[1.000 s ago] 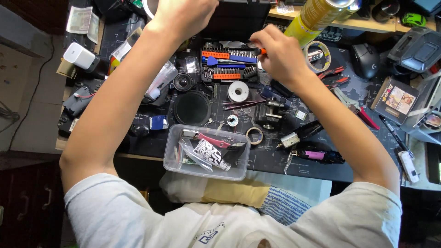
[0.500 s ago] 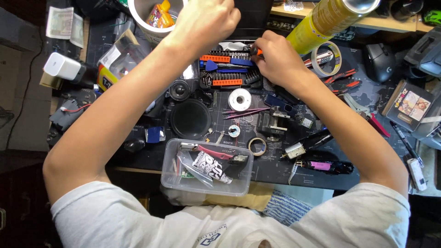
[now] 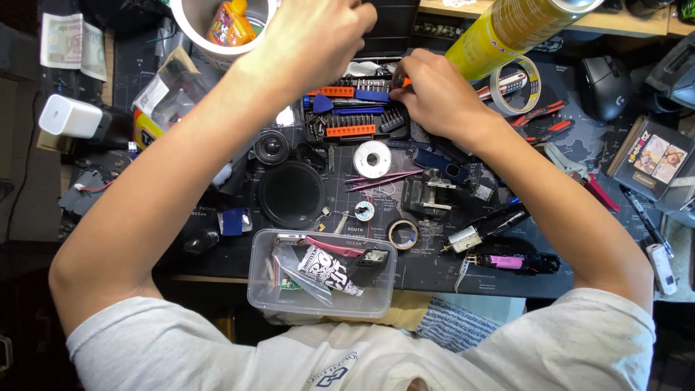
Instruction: Disassembling the casing and internal components of a small electronic device using a screwdriver and soldering iron.
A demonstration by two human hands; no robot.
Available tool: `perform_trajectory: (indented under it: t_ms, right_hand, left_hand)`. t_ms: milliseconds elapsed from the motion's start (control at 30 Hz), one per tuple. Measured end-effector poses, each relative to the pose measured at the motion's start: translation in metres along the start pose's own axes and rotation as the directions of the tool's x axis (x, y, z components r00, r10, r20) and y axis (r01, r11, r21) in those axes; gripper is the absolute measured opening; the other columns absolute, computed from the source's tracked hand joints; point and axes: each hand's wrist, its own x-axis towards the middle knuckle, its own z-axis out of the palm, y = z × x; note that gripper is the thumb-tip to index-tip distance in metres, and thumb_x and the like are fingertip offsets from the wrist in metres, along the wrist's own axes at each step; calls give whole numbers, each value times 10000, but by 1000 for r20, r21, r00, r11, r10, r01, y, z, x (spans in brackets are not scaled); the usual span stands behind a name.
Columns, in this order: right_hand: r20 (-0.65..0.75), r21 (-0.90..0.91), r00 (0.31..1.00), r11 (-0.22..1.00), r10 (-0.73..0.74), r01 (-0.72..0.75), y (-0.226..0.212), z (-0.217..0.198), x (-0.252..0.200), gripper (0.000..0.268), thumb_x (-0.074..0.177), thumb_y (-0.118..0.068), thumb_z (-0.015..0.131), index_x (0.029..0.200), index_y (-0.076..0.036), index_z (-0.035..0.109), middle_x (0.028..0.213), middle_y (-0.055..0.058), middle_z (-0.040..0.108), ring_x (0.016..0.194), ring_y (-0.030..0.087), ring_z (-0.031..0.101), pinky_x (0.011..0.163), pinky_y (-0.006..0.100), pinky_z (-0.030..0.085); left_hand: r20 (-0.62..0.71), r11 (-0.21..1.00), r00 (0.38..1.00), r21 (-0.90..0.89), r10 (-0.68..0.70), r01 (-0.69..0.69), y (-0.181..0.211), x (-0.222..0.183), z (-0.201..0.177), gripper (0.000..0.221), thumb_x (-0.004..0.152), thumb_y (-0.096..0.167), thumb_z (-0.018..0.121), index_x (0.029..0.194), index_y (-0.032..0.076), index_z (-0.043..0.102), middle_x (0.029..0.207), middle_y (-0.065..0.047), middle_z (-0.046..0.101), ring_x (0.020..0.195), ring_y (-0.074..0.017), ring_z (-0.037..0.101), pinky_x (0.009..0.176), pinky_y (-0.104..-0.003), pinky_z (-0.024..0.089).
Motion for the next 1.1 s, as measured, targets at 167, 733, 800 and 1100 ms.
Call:
perform_trajectory:
  t_ms: [167, 733, 800, 1100]
  right_hand:
    - [-23, -180, 999, 982, 49, -52, -3, 1, -5, 318, 1077, -261, 822, 1088, 30, 695, 1085, 227, 637, 839, 540, 683, 684, 671, 541]
    - [-121, 153, 993, 988, 11, 7, 1, 0, -7, 279, 967, -114, 919, 1045, -58, 657, 973, 130, 737, 875, 314, 698, 762, 436, 500]
    - [-127, 183, 992, 983, 10, 13, 3, 0, -7, 262, 966, -105, 917, 1023, -69, 664, 945, 110, 735, 856, 275, 696, 767, 405, 499]
    - [-115, 204, 993, 979, -1, 25, 0, -4, -9, 164, 955, -25, 844, 991, -76, 693, 928, 87, 764, 870, 272, 709, 784, 403, 504]
  left_hand:
    - [25, 999, 1000, -44, -8, 9, 25, 2, -4, 287, 895, 457, 931, 1020, 215, 839, 1237, -74, 665, 1086, -279, 659, 737, -407, 594]
    - [115, 995, 989, -25, -98, 101, 60, -13, 0, 209, 821, 394, 989, 914, 262, 856, 1653, -170, 355, 1455, -436, 378, 1004, -508, 503]
    - [83, 993, 991, -57, -102, 106, 62, -13, 1, 194, 832, 353, 1001, 859, 252, 838, 1651, -171, 359, 1453, -457, 376, 1037, -540, 469]
    - [104, 977, 980, -116, -168, 180, 75, -12, 2, 201, 828, 369, 991, 848, 252, 829, 1719, -203, 325, 1543, -470, 298, 1075, -597, 377]
